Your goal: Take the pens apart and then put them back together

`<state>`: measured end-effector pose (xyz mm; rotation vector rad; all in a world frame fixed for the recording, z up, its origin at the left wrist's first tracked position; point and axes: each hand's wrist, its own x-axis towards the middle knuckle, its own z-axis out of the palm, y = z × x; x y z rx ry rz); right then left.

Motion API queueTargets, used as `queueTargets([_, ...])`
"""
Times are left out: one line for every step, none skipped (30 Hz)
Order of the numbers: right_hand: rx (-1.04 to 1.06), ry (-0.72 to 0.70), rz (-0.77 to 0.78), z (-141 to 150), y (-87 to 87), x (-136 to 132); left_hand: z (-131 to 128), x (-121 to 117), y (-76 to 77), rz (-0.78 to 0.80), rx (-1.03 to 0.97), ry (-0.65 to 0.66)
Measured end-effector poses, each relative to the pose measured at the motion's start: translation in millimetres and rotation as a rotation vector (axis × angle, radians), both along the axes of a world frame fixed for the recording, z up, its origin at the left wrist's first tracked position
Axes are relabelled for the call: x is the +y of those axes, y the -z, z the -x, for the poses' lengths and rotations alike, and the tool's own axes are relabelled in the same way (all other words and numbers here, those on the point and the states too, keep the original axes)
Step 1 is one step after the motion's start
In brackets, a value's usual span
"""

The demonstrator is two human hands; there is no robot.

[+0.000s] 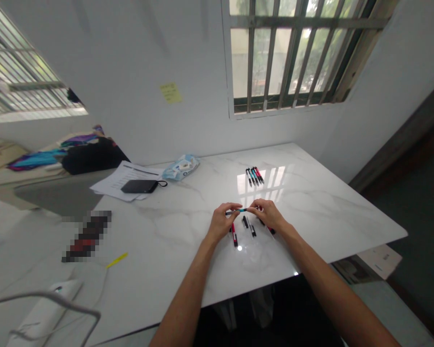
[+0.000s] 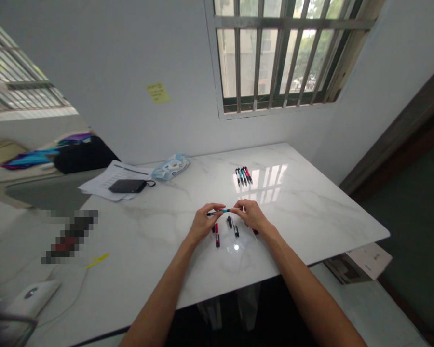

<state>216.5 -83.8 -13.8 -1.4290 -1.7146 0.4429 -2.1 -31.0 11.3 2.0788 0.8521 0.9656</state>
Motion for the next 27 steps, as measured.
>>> queueTargets([0.007, -0.007, -0.005, 0.7, 0.4, 0.0, 0.1, 0.1, 0.5, 0.033, -0.021, 0.019])
queueTargets([0.011, -0.016, -0.008, 1.5, 1.1, 0.2, 0.1, 0.4, 1.1, 0.070, -0.047, 0.036])
queueTargets([0.012, -0.024, -0.008, 2.4, 1.8, 0.5, 0.1, 1.1, 1.7, 0.109, -0.076, 0.049])
queueTargets([0.012, -0.032, -0.007, 3.3, 2.5, 0.8, 0.1, 2.1, 2.2, 0.148, -0.110, 0.057])
queueTargets([0.011, -0.040, -0.009, 4.2, 2.9, 1.0, 0.2, 3.5, 2.6, 0.186, -0.147, 0.059])
queueTargets([0.011, -0.050, -0.016, 5.0, 3.1, 1.2, 0.5, 5.1, 2.7, 0.217, -0.186, 0.051])
queueTargets([0.012, -0.063, -0.026, 6.0, 2.9, 1.2, 0.9, 6.8, 2.5, 0.239, -0.226, 0.032])
queueTargets([0.014, -0.076, -0.040, 7.0, 2.3, 0.9, 1.4, 8.6, 2.1, 0.255, -0.268, 0.006])
queueTargets([0.016, -0.087, -0.055, 8.1, 1.6, 0.4, 2.1, 10.2, 1.4, 0.267, -0.311, -0.023])
queueTargets([0.018, -0.097, -0.066, 9.3, 0.7, -0.3, 2.9, 11.6, 0.7, 0.278, -0.350, -0.048])
queueTargets([0.018, -0.106, -0.070, 10.2, -0.2, -1.2, 3.8, 12.9, 0.1, 0.288, -0.381, -0.067])
queueTargets([0.017, -0.114, -0.071, 10.5, -0.9, -2.0, 4.8, 13.9, -0.3, 0.293, -0.404, -0.080])
queueTargets([0.012, -0.114, -0.073, 9.8, -1.5, -2.6, 5.9, 14.9, -0.4, 0.292, -0.419, -0.090])
queueTargets([0.005, -0.105, -0.081, 7.7, -2.1, -2.7, 7.0, 15.8, -0.2, 0.282, -0.429, -0.102])
queueTargets([-0.004, -0.078, -0.096, 3.7, -2.5, -1.9, 8.1, 16.7, 0.4, 0.266, -0.435, -0.115])
queueTargets([-0.011, -0.023, -0.119, -2.5, -2.9, 0.0, 9.0, 17.5, 1.2, 0.248, -0.439, -0.127])
queueTargets([-0.012, 0.053, -0.141, -10.9, -3.4, 3.3, 9.8, 18.3, 2.1, 0.233, -0.438, -0.138])
queueTargets([-0.009, 0.150, -0.158, -21.3, -3.8, 8.2, 10.4, 18.9, 2.9, 0.221, -0.432, -0.148])
queueTargets([0.003, 0.256, -0.161, -33.3, -4.0, 14.7, 10.7, 19.1, 3.5, 0.212, -0.420, -0.159])
queueTargets([0.024, 0.340, -0.134, -46.3, -4.1, 22.6, 10.6, 19.1, 3.7, 0.204, -0.405, -0.167])
queueTargets([0.039, 0.415, -0.084, -59.6, -3.8, 31.7, 10.3, 18.6, 3.6, 0.196, -0.388, -0.172])
queueTargets([0.029, 0.476, -0.018, -72.3, -3.1, 41.4, 9.6, 17.8, 3.1, 0.189, -0.372, -0.175])
queueTargets([-0.002, 0.527, 0.057, -84.0, -1.9, 51.4, 8.8, 16.7, 2.5, 0.184, -0.356, -0.175])
queueTargets([-0.036, 0.581, 0.132, -94.0, -0.3, 61.3, 8.0, 15.5, 1.7, 0.181, -0.342, -0.173])
queueTargets([-0.070, 0.621, 0.207, -102.1, 1.6, 70.7, 7.2, 14.2, 0.9, 0.182, -0.330, -0.170])
queueTargets([-0.086, 0.641, 0.244, -108.3, 3.8, 79.4, 6.5, 13.0, 0.4, 0.186, -0.321, -0.168])
queueTargets([-0.100, 0.655, 0.275, -112.7, 6.0, 87.5, 6.0, 12.0, 0.0, 0.192, -0.314, -0.166])
